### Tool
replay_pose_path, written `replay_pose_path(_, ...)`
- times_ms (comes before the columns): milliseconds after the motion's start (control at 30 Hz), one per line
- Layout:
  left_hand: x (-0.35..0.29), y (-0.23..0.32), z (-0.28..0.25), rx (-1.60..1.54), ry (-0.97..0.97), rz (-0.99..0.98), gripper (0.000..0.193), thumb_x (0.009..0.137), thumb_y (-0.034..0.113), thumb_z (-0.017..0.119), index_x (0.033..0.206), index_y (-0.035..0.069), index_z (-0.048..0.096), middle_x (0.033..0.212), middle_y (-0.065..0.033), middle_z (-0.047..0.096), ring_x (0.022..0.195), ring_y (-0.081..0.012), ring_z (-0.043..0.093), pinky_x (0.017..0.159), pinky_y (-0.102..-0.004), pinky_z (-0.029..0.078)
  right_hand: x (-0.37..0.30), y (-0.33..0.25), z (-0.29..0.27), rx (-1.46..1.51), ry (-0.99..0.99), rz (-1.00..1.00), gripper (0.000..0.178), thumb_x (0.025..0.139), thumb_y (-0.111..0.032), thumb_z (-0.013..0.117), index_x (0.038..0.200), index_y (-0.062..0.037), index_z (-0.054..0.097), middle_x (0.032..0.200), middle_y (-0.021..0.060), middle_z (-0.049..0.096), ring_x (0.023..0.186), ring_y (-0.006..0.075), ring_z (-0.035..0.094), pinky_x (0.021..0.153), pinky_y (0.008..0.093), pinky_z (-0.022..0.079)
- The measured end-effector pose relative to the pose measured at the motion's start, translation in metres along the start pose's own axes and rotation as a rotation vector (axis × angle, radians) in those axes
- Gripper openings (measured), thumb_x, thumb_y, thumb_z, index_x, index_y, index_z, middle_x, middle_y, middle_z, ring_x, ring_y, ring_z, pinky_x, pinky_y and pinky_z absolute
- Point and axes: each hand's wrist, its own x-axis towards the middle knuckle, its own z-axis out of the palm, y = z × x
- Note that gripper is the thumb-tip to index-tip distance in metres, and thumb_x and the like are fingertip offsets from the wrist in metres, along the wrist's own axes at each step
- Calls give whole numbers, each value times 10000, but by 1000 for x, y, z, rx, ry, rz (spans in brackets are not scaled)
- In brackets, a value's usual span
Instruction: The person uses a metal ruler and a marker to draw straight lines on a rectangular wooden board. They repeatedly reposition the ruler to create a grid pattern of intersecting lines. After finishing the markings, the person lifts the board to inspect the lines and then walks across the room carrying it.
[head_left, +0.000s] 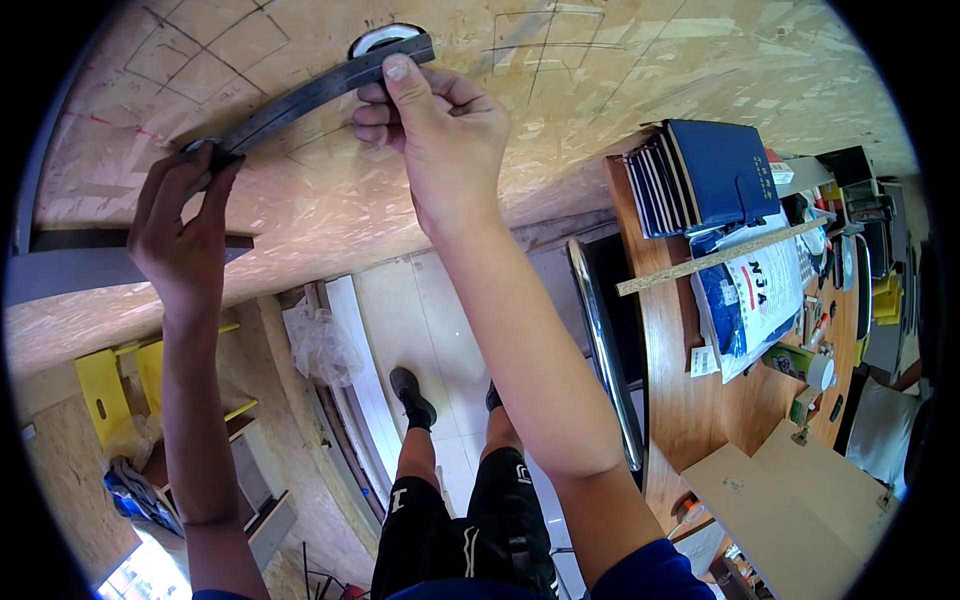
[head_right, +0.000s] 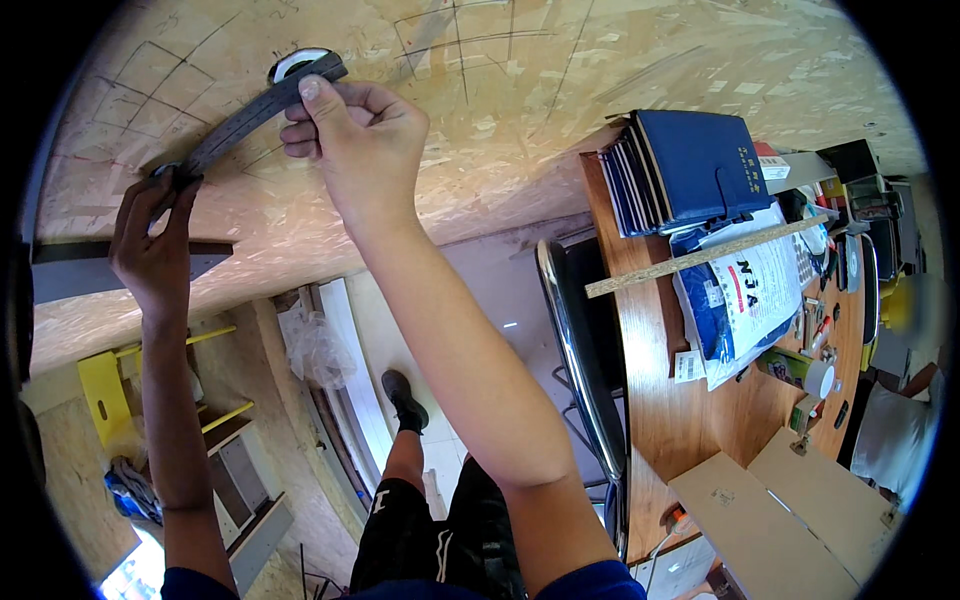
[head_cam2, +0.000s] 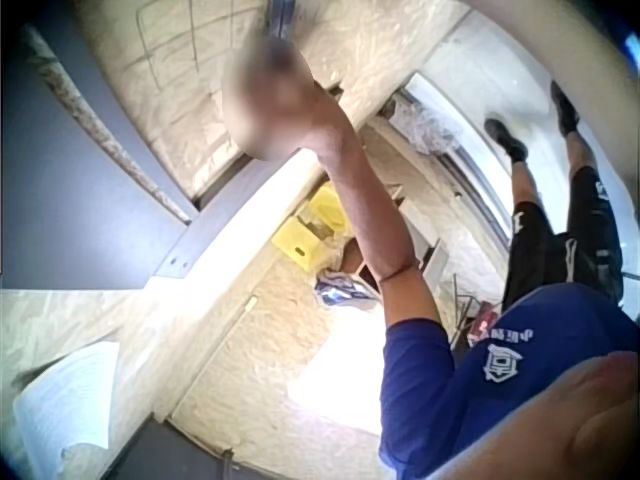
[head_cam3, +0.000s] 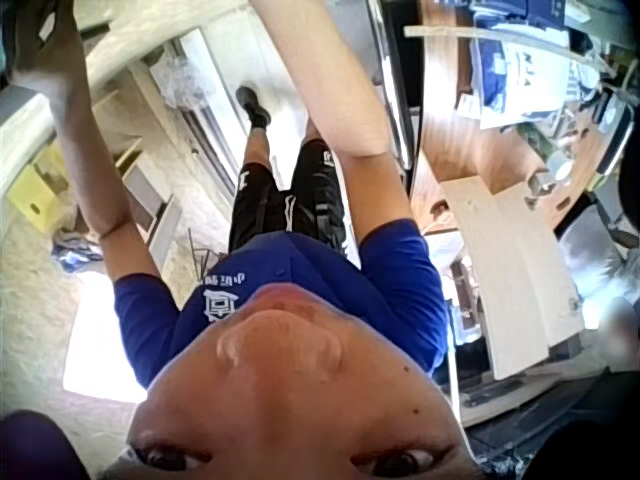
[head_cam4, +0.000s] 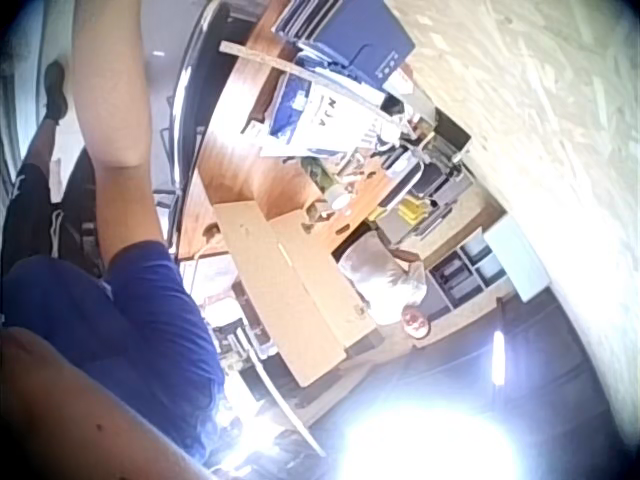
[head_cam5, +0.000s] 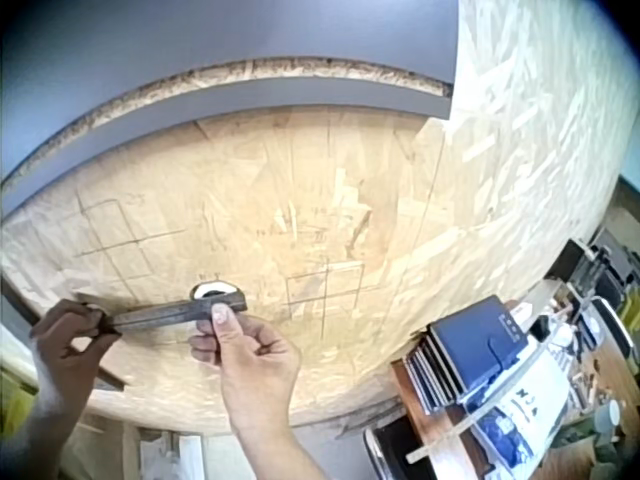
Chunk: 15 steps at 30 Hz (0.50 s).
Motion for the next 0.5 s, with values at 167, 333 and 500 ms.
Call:
replay_pose_path(167, -1, 0, 3, -41, 22, -22, 232, 792, -9, 863, 995, -12, 752, 948, -95, 736, 836, -186, 743, 733, -303, 596, 1, 1, -1, -1, 2, -6, 273, 974, -169, 751, 1012, 86, 661, 884, 185, 748, 697, 229, 733, 644, 328, 629)
replay_pose_path(333, -1, -1, 2, -16, 13, -18, 229, 786, -4, 867, 984, -8, 753, 951, -90, 739, 840, -183, 746, 736, -299, 596, 1, 0, -1, -14, 3, -10, 276, 976, -167, 747, 1017, 91, 656, 881, 187, 746, 704, 232, 735, 648, 332, 634)
replay_pose_path(500, 0, 0, 1, 6, 11, -2, 232, 784, 2, 871, 983, -4, 753, 949, -87, 741, 839, -183, 745, 734, -300, 596, 0, -2, 0, -32, 4, -2, 271, 980, -168, 743, 1012, 88, 657, 878, 184, 745, 706, 228, 735, 655, 332, 634)
